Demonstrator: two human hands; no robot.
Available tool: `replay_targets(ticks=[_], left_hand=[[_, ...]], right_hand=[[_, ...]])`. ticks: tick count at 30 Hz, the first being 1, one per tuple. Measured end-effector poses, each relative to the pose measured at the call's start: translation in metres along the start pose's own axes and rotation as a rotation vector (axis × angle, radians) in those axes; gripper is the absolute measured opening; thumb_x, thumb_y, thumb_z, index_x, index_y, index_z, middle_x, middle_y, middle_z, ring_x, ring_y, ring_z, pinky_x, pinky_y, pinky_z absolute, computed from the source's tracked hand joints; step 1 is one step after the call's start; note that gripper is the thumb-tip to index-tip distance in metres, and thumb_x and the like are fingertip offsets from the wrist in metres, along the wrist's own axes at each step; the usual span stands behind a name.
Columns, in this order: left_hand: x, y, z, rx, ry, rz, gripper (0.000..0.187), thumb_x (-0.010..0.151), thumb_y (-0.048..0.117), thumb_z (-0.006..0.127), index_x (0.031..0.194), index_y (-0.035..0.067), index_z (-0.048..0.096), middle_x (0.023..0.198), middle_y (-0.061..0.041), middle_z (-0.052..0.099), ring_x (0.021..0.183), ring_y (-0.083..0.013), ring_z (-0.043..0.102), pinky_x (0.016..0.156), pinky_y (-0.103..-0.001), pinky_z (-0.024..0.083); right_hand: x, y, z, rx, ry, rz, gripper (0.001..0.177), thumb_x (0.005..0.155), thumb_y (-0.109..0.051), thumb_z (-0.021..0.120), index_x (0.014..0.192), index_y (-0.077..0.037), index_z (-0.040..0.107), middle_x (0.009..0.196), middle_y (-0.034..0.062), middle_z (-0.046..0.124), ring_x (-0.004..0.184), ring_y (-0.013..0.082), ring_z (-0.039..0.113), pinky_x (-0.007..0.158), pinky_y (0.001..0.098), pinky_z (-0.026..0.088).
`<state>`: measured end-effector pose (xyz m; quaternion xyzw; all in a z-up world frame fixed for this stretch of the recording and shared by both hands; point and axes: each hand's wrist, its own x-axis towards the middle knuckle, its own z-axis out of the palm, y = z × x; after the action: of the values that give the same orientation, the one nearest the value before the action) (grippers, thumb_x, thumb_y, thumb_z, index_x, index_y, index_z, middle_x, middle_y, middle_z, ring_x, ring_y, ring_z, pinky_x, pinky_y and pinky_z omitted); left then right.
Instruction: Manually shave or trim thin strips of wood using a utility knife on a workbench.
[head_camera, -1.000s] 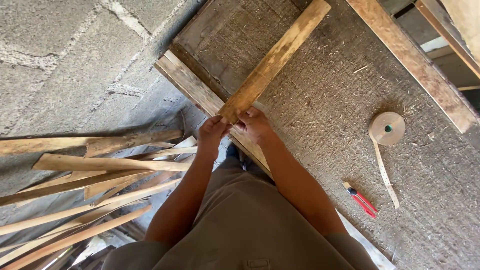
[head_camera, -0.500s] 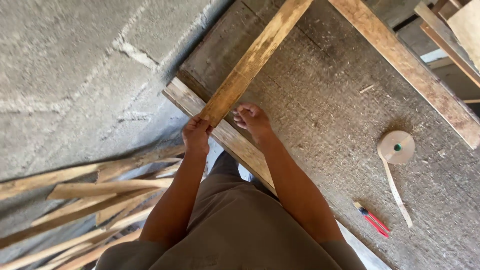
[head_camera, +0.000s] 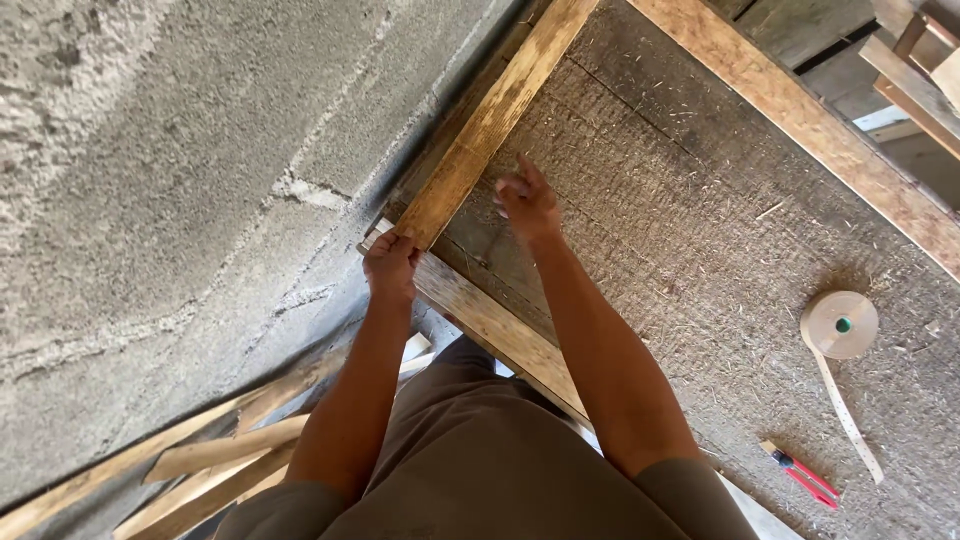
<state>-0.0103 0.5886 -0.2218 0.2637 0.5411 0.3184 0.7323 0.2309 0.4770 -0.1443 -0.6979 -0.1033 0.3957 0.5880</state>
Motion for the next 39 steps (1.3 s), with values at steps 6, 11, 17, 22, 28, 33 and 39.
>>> replay_targets(ticks=[6, 11, 17, 22, 28, 33, 39], left_hand=[[0.023, 0.002, 0.004, 0.03, 0.001, 0.0, 0.013, 0.09, 0.008, 0.08, 0.092, 0.004, 0.067, 0.08, -0.005, 0.067, 0.064, -0.0156, 0.061, 0.056, -0.029, 0.053], [0.025, 0.008, 0.015, 0.131, 0.075, -0.037, 0.021, 0.09, 0.01, 0.082, 0.087, 0.004, 0.062, 0.08, -0.005, 0.066, 0.065, -0.0159, 0.063, 0.06, -0.031, 0.059], [0.005, 0.029, 0.039, 0.112, 0.187, -0.021, 0.021, 0.085, 0.006, 0.082, 0.096, 0.006, 0.064, 0.082, -0.005, 0.068, 0.066, -0.0157, 0.063, 0.059, -0.032, 0.061], [-0.002, 0.027, 0.03, 0.15, 0.208, 0.062, 0.016, 0.09, 0.004, 0.075, 0.103, -0.002, 0.068, 0.086, -0.01, 0.074, 0.067, -0.0186, 0.07, 0.059, -0.03, 0.059], [-0.015, 0.03, 0.015, 0.423, 0.181, 0.222, 0.014, 0.096, 0.006, 0.068, 0.106, -0.001, 0.073, 0.082, -0.009, 0.074, 0.064, -0.0149, 0.068, 0.058, -0.028, 0.055], [-0.041, 0.049, 0.018, 0.718, 0.263, 0.47, 0.013, 0.093, 0.009, 0.074, 0.102, 0.001, 0.072, 0.088, -0.01, 0.074, 0.074, -0.0171, 0.07, 0.067, -0.032, 0.056], [-0.06, 0.064, 0.024, 1.109, 0.204, 0.832, 0.03, 0.085, 0.017, 0.08, 0.111, 0.006, 0.068, 0.124, -0.012, 0.066, 0.123, -0.0315, 0.059, 0.106, -0.049, 0.049]], right_hand=[[0.001, -0.035, 0.018, -0.115, -0.042, 0.053, 0.07, 0.102, -0.012, 0.059, 0.163, -0.016, 0.025, 0.138, 0.0133, 0.066, 0.108, 0.0268, 0.073, 0.087, 0.0349, 0.065], [0.02, -0.014, 0.025, -0.084, -0.087, 0.078, 0.069, 0.104, -0.015, 0.057, 0.163, -0.018, 0.021, 0.146, 0.0154, 0.06, 0.116, 0.031, 0.071, 0.092, 0.038, 0.064], [0.007, -0.052, 0.039, -0.119, -0.081, 0.092, 0.068, 0.103, -0.015, 0.054, 0.163, -0.016, 0.021, 0.146, 0.0147, 0.059, 0.115, 0.0292, 0.071, 0.091, 0.0375, 0.066], [0.009, -0.053, 0.042, -0.125, -0.043, 0.124, 0.068, 0.102, -0.014, 0.058, 0.162, -0.011, 0.024, 0.142, 0.0139, 0.063, 0.107, 0.0243, 0.073, 0.085, 0.0351, 0.066], [0.021, -0.026, 0.035, -0.1, -0.068, 0.084, 0.066, 0.104, -0.012, 0.056, 0.163, -0.009, 0.027, 0.141, 0.0136, 0.066, 0.101, 0.0216, 0.071, 0.08, 0.0332, 0.064], [0.02, -0.031, 0.036, -0.111, -0.074, 0.083, 0.065, 0.105, -0.014, 0.056, 0.162, -0.007, 0.025, 0.141, 0.0126, 0.064, 0.102, 0.0201, 0.071, 0.082, 0.031, 0.064], [0.015, -0.038, 0.041, -0.227, -0.058, 0.025, 0.066, 0.101, -0.011, 0.061, 0.158, -0.002, 0.03, 0.131, 0.0164, 0.069, 0.099, 0.0216, 0.072, 0.079, 0.0316, 0.064]])
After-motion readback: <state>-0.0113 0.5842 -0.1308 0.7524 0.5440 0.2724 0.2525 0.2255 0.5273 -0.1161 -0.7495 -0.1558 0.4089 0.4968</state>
